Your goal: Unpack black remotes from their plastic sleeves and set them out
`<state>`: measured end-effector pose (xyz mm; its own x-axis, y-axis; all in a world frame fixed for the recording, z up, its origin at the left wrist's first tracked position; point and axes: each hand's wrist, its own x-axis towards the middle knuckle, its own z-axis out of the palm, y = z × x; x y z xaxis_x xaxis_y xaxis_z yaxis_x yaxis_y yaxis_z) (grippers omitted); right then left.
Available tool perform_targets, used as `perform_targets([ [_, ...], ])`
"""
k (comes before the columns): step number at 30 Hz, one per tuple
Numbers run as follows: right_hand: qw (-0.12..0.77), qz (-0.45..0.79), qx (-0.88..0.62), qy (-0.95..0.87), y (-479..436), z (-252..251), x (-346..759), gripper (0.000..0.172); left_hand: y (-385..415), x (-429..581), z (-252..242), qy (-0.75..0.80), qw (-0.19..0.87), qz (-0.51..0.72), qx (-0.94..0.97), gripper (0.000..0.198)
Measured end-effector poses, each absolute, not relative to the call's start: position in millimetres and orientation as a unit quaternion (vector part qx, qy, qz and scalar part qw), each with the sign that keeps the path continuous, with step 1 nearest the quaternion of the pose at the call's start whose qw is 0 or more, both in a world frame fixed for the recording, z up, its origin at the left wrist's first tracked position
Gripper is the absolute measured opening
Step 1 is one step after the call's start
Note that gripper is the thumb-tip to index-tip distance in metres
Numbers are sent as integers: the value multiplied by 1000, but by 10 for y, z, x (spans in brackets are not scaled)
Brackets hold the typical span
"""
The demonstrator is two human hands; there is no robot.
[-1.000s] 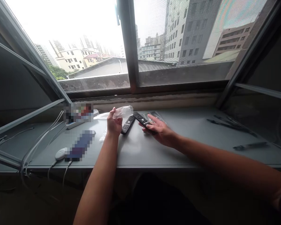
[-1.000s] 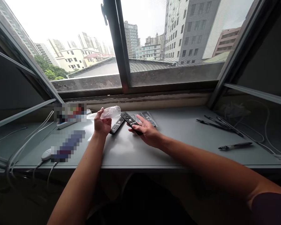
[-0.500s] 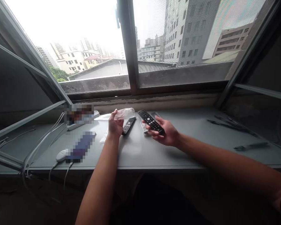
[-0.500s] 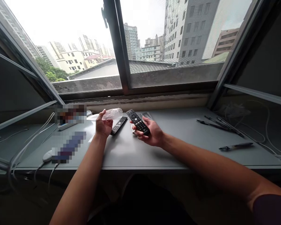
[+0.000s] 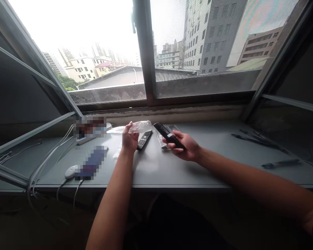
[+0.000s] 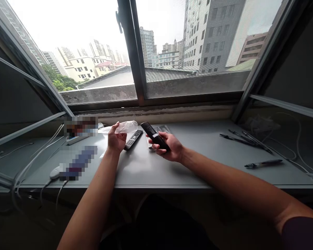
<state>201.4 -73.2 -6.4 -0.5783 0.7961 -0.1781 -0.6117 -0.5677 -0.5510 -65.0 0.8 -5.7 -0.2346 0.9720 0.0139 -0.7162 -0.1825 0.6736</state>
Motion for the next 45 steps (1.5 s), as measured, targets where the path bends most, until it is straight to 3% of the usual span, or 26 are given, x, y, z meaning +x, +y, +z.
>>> perform_targets([
  [9, 434, 843, -230, -218, -785, -8, 1987, 34, 7, -657, -58, 277, 575, 735, 229, 21],
  [17, 399, 862, -205, -235, -749, -30, 2026, 44, -2, -686, -56, 266, 575, 741, 222, 18],
  [26, 446, 826, -267, -215, -796, 8, 1999, 30, -43, -692, -21, 283, 565, 744, 218, 24],
  [35, 420, 857, -197, -226, -722, -38, 2092, 36, -48, -635, -84, 285, 568, 732, 247, 29],
  [40, 464, 825, -224, -232, -716, -48, 2085, 34, -77, -576, -101, 299, 568, 710, 289, 35],
  [45, 442, 830, -219, -259, -693, -49, 2092, 42, -87, -536, -109, 307, 562, 699, 318, 36],
])
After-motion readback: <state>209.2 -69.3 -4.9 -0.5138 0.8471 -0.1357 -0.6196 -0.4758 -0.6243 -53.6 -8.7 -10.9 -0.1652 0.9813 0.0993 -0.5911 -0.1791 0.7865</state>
